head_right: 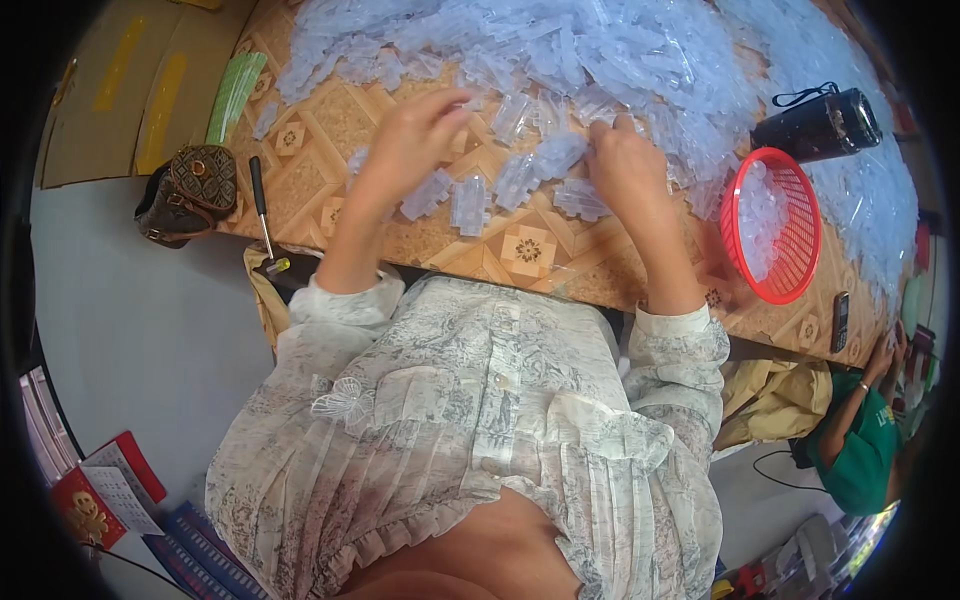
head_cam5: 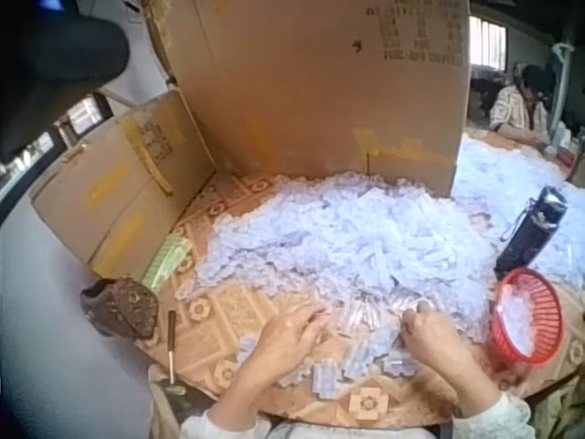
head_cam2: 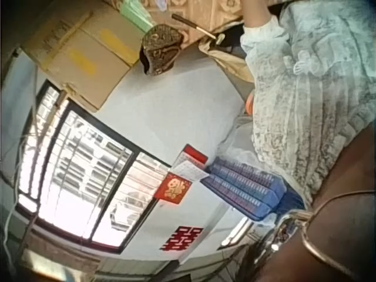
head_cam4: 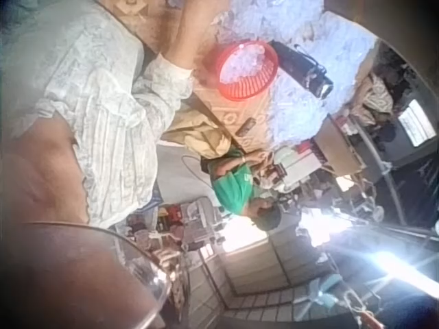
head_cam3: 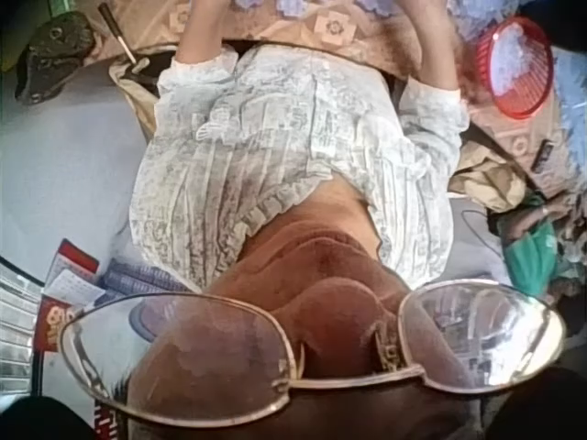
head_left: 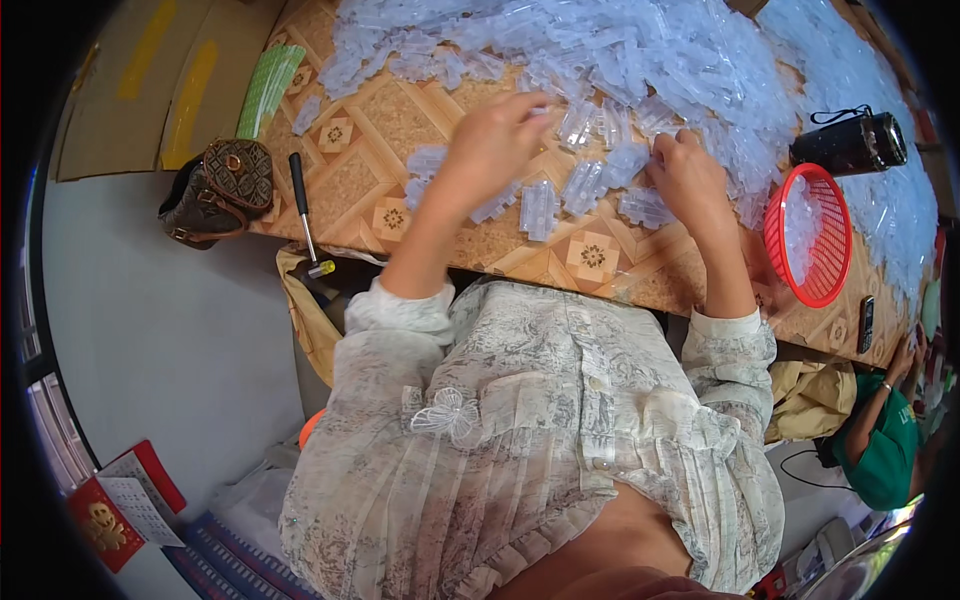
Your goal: The person assembles small transparent plastic components by hand at a workbench.
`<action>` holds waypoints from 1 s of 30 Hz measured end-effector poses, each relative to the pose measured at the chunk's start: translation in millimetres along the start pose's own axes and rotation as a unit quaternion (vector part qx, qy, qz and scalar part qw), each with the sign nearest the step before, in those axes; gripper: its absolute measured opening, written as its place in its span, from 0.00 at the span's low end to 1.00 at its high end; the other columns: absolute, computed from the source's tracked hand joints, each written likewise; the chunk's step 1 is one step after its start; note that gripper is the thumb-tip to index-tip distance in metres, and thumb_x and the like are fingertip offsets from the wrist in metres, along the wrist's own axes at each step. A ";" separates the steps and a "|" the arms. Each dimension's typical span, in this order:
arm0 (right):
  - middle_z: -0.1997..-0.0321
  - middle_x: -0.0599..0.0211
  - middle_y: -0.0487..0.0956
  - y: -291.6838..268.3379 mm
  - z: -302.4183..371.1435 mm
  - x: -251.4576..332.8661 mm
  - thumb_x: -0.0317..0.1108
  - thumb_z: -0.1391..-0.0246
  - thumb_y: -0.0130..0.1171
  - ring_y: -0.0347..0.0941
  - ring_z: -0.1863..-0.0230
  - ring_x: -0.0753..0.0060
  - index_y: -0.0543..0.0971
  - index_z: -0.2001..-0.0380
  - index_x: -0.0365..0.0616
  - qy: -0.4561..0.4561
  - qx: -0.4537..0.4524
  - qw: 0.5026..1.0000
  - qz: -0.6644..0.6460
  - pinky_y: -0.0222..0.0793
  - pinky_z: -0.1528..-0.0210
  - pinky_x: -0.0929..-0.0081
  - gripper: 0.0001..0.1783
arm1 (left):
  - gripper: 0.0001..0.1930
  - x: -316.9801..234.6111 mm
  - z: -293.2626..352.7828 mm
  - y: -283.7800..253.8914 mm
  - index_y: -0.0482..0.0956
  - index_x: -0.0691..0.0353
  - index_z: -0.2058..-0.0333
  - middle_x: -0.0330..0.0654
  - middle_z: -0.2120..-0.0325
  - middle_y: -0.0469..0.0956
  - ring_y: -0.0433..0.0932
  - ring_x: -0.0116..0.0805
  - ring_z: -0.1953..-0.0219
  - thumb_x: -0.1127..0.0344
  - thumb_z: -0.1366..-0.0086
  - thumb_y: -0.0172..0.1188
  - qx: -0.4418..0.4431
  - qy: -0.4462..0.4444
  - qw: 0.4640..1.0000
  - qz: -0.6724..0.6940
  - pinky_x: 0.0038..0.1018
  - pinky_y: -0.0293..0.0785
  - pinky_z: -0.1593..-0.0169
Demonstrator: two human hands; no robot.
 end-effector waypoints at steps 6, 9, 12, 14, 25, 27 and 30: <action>0.68 0.62 0.79 -9.2 -0.5 -20.2 0.32 0.44 0.57 0.76 0.75 0.69 0.75 0.67 0.41 0.133 -0.022 0.886 -0.445 0.72 0.75 0.72 0.06 | 0.16 11.5 63.8 -16.3 0.77 0.65 0.54 0.48 0.65 0.75 0.76 0.45 0.63 0.64 0.39 0.59 0.067 -0.051 0.987 -0.140 0.35 0.71 0.59; 0.67 0.63 0.81 3.4 1.1 -13.8 0.31 0.44 0.59 0.74 0.75 0.80 0.74 0.62 0.41 0.115 0.009 0.764 -0.635 0.69 0.77 0.83 0.08 | 0.20 7.0 75.9 -14.4 0.75 0.64 0.52 0.48 0.62 0.73 0.75 0.46 0.61 0.64 0.42 0.62 0.061 -0.040 0.975 -0.208 0.36 0.70 0.58; 0.66 0.60 0.81 11.9 1.5 0.3 0.30 0.44 0.58 0.75 0.73 0.78 0.73 0.58 0.40 0.079 0.040 0.632 -0.770 0.71 0.76 0.83 0.11 | 0.23 -7.2 76.9 -5.0 0.74 0.65 0.51 0.49 0.61 0.72 0.74 0.48 0.59 0.62 0.44 0.64 0.058 0.010 0.983 -0.173 0.37 0.70 0.57; 0.65 0.59 0.80 13.6 3.5 8.2 0.29 0.43 0.57 0.76 0.72 0.78 0.72 0.56 0.38 0.064 0.054 0.566 -0.820 0.73 0.75 0.83 0.13 | 0.25 -11.1 70.0 9.9 0.74 0.68 0.53 0.50 0.59 0.71 0.71 0.50 0.54 0.58 0.45 0.65 0.103 0.009 0.977 -0.184 0.38 0.66 0.53; 0.53 0.55 0.77 5.5 6.8 23.8 0.30 0.37 0.48 0.76 0.60 0.73 0.69 0.44 0.33 0.050 0.078 0.509 -0.856 0.76 0.56 0.74 0.20 | 0.29 -9.8 59.4 38.7 0.73 0.67 0.54 0.51 0.50 0.68 0.63 0.48 0.46 0.52 0.49 0.66 0.179 0.097 0.941 -0.269 0.40 0.56 0.46; 0.53 0.55 0.77 2.3 6.9 25.3 0.31 0.37 0.49 0.76 0.60 0.73 0.69 0.45 0.33 0.051 0.048 0.533 -0.843 0.76 0.56 0.74 0.20 | 0.28 -15.2 60.4 37.4 0.73 0.67 0.54 0.50 0.52 0.70 0.64 0.48 0.46 0.53 0.49 0.66 0.172 0.101 0.947 -0.251 0.40 0.56 0.46; 0.52 0.54 0.77 -1.3 10.0 29.3 0.33 0.37 0.50 0.76 0.60 0.73 0.71 0.47 0.32 0.039 0.023 0.557 -0.830 0.76 0.56 0.74 0.19 | 0.26 -13.5 60.7 35.4 0.72 0.65 0.54 0.48 0.56 0.74 0.68 0.48 0.49 0.58 0.49 0.67 0.216 0.009 0.962 -0.169 0.39 0.54 0.44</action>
Point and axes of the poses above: each hand's wrist, its own z-axis away from the middle knuckle, its own y-axis out of the palm, x = y × z, the point moved 9 cm from there along -z, towards the middle knuckle
